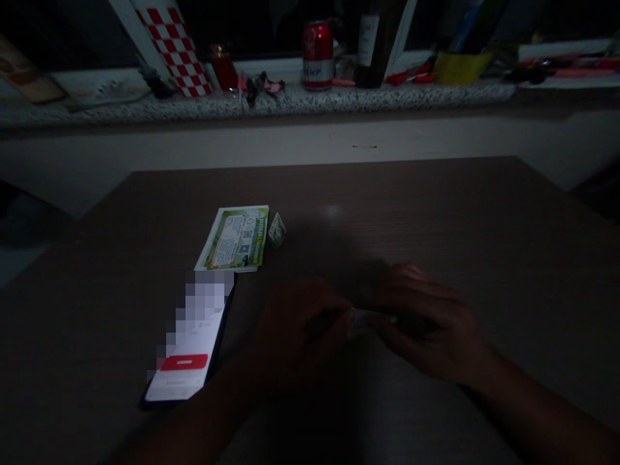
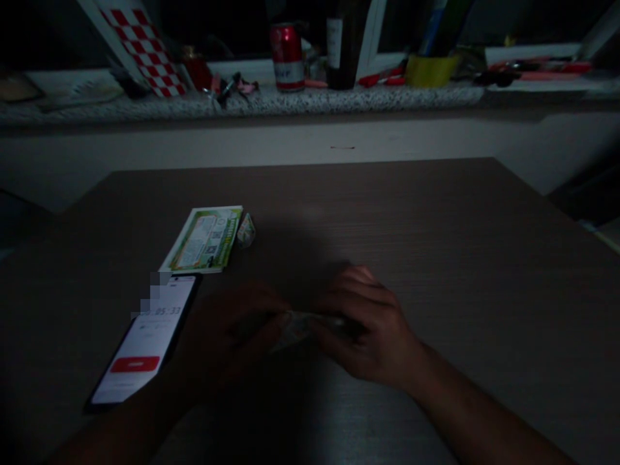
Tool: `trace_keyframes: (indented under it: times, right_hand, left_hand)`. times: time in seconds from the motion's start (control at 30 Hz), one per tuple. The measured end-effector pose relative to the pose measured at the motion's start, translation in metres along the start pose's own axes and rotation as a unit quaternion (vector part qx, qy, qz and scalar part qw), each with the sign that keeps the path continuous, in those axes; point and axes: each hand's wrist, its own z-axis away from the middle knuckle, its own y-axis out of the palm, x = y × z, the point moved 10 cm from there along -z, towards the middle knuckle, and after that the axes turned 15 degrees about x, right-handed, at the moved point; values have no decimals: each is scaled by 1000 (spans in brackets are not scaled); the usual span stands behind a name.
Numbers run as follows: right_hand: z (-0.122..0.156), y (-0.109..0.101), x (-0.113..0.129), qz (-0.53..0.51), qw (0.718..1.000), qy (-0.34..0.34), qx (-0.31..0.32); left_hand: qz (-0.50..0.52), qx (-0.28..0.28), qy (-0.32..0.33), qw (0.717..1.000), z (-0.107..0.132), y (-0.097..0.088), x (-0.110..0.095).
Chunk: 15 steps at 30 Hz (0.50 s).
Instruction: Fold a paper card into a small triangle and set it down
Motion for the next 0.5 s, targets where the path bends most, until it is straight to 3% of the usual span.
trace_keyframes:
  times: [0.1, 0.2, 0.37, 0.5]
  right_hand:
    - [1, 4, -7, -47, 999, 24, -10]
    - [4, 2, -17, -71, 996, 54, -30]
    - [5, 5, -18, -77, 995, 58, -28]
    - [3, 9, -14, -74, 996, 47, -16]
  left_hand:
    - [71, 0, -63, 995, -1, 5, 20]
    - [99, -8, -83, 992, -1, 7, 28]
    - [93, 11, -78, 993, -4, 13, 26]
    - [29, 10, -41, 999, -4, 13, 13]
